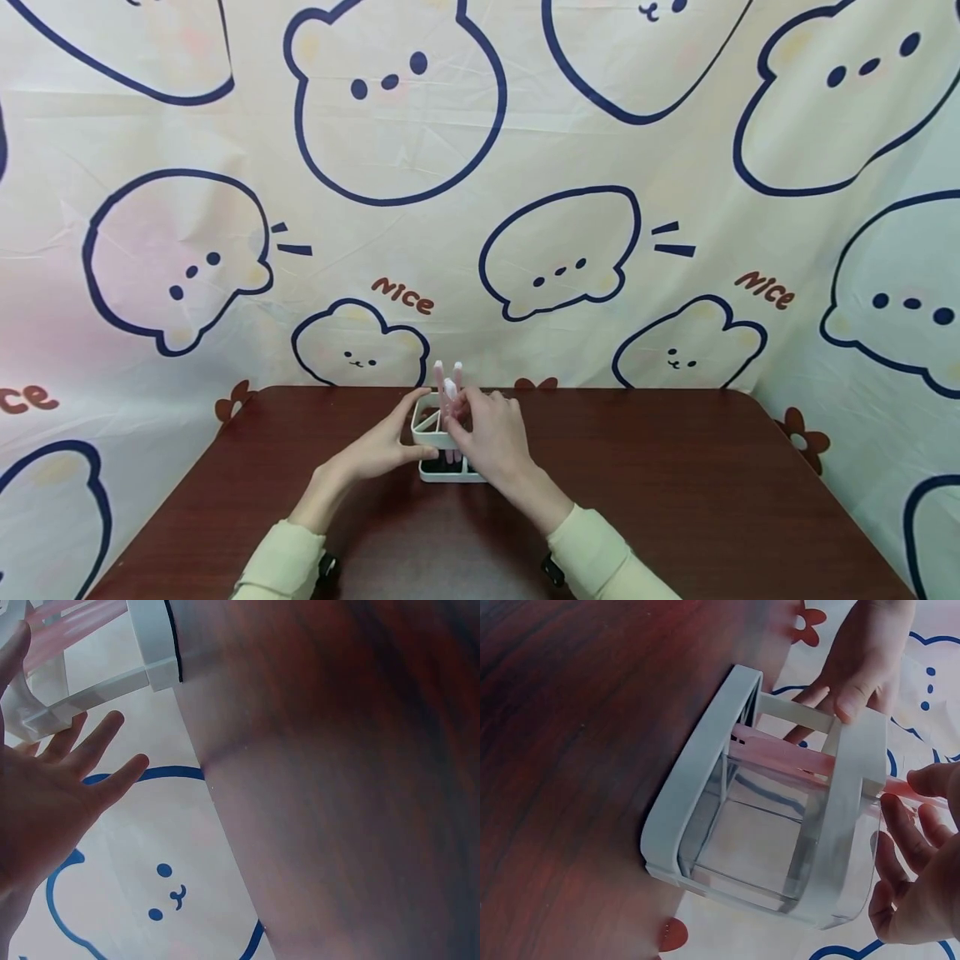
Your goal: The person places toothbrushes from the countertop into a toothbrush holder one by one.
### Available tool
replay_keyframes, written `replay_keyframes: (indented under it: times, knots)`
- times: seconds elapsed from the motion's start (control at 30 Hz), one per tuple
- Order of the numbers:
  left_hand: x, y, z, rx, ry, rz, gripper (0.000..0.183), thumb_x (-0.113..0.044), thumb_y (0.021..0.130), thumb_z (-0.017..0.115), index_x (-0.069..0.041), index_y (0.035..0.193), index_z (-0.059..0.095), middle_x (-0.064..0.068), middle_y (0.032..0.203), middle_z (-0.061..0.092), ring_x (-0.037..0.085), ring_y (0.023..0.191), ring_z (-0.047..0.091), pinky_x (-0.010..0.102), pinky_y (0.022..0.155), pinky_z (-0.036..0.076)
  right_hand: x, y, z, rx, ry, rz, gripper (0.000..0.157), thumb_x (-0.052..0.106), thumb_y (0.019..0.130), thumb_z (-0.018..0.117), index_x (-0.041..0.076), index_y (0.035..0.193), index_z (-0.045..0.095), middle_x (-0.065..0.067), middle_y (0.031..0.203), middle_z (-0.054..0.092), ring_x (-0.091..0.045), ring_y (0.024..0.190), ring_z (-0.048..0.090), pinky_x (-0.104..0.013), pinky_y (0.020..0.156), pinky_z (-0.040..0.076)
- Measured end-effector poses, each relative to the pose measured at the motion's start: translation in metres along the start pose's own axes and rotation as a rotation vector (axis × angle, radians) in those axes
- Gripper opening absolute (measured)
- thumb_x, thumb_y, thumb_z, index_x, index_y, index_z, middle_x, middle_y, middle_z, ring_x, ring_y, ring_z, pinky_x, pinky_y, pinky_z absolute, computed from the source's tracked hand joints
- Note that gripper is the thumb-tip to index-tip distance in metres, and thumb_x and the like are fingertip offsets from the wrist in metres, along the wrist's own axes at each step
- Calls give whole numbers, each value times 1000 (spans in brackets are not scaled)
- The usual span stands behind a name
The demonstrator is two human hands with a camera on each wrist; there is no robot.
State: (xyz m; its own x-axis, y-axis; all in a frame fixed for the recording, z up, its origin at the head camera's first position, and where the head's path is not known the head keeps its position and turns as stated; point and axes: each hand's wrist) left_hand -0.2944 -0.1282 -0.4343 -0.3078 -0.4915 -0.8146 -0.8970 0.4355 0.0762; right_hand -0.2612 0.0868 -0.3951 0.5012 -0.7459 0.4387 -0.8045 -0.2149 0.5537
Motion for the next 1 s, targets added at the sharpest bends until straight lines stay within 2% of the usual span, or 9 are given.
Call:
replay_keyframes:
  times: [0.2,0.63,1.0]
  knots:
    - [-1,-1,0,-2,0,-7,92,-32,85,79,-26,155,20,9,157,31,29,134,44,64,111,35,-1,-4,2,-20,-16,-5,16,26,83,81,22,91,67,9,82,70,-12,80,51,-33,78,37]
    - [0,0,0,-6,25,0,94,-36,83,80,-25,156,20,9,158,31,29,136,43,63,112,33,-6,-8,4,-58,-44,-29,15,29,83,80,23,89,68,9,88,69,-16,82,49,-32,76,35]
    - [0,-1,0,-9,26,-6,94,-35,84,79,-25,157,19,11,162,25,31,142,37,66,113,30,-17,-13,-10,-37,-33,-23,14,29,86,77,21,96,72,6,95,71,-15,86,50,-33,78,38]
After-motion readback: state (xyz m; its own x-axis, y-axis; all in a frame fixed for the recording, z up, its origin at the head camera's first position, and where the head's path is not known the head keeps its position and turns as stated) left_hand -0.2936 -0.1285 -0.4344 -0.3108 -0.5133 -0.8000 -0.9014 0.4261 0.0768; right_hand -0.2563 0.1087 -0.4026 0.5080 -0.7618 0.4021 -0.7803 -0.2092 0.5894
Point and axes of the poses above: each hand's wrist, its own y-axis towards the middle knuckle, its own z-axis out of the palm, x = y × z
